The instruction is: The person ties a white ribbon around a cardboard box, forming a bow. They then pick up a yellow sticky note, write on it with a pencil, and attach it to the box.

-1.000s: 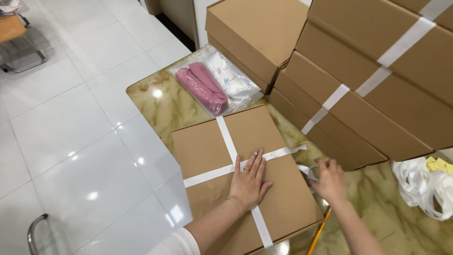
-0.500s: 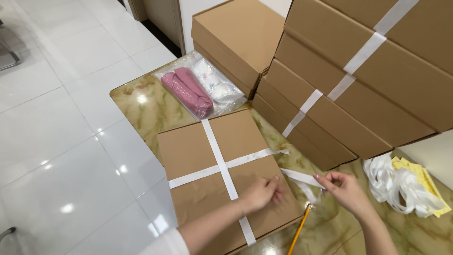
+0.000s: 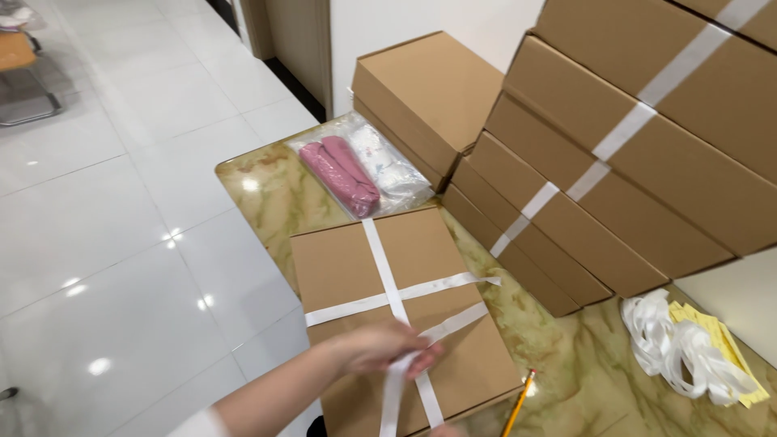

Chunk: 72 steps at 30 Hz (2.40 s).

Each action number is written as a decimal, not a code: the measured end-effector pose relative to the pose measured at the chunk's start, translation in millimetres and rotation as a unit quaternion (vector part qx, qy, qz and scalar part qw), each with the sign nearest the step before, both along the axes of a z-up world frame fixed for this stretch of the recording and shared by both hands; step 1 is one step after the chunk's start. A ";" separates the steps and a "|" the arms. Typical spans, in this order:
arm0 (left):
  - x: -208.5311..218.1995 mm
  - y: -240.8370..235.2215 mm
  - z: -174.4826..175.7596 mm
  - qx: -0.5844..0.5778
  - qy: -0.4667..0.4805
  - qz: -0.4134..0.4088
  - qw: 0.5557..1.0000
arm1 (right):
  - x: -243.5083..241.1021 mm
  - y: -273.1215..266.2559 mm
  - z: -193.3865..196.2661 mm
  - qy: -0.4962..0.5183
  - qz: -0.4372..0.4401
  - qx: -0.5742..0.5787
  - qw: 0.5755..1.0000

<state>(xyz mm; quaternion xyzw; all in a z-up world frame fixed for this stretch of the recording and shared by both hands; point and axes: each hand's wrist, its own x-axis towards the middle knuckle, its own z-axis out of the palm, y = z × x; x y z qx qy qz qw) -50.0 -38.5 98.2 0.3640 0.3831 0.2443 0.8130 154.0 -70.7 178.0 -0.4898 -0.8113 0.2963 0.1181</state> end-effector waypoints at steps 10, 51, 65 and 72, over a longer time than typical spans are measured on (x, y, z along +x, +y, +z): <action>-125.4 -145.4 80.4 -0.002 0.192 0.042 0.980 | -116.7 -19.7 -17.1 0.126 0.216 -0.261 0.932; -4.4 -13.7 -69.1 0.309 0.613 0.151 0.712 | -24.6 146.5 -97.8 0.066 -0.081 -0.282 0.954; -199.0 -170.8 10.4 0.316 0.660 0.318 0.603 | 76.9 187.8 -117.5 0.137 -0.257 -0.180 0.940; -204.9 -182.6 -34.6 0.179 0.719 0.289 0.606 | 74.2 217.7 -155.4 -0.057 -0.392 -0.114 0.911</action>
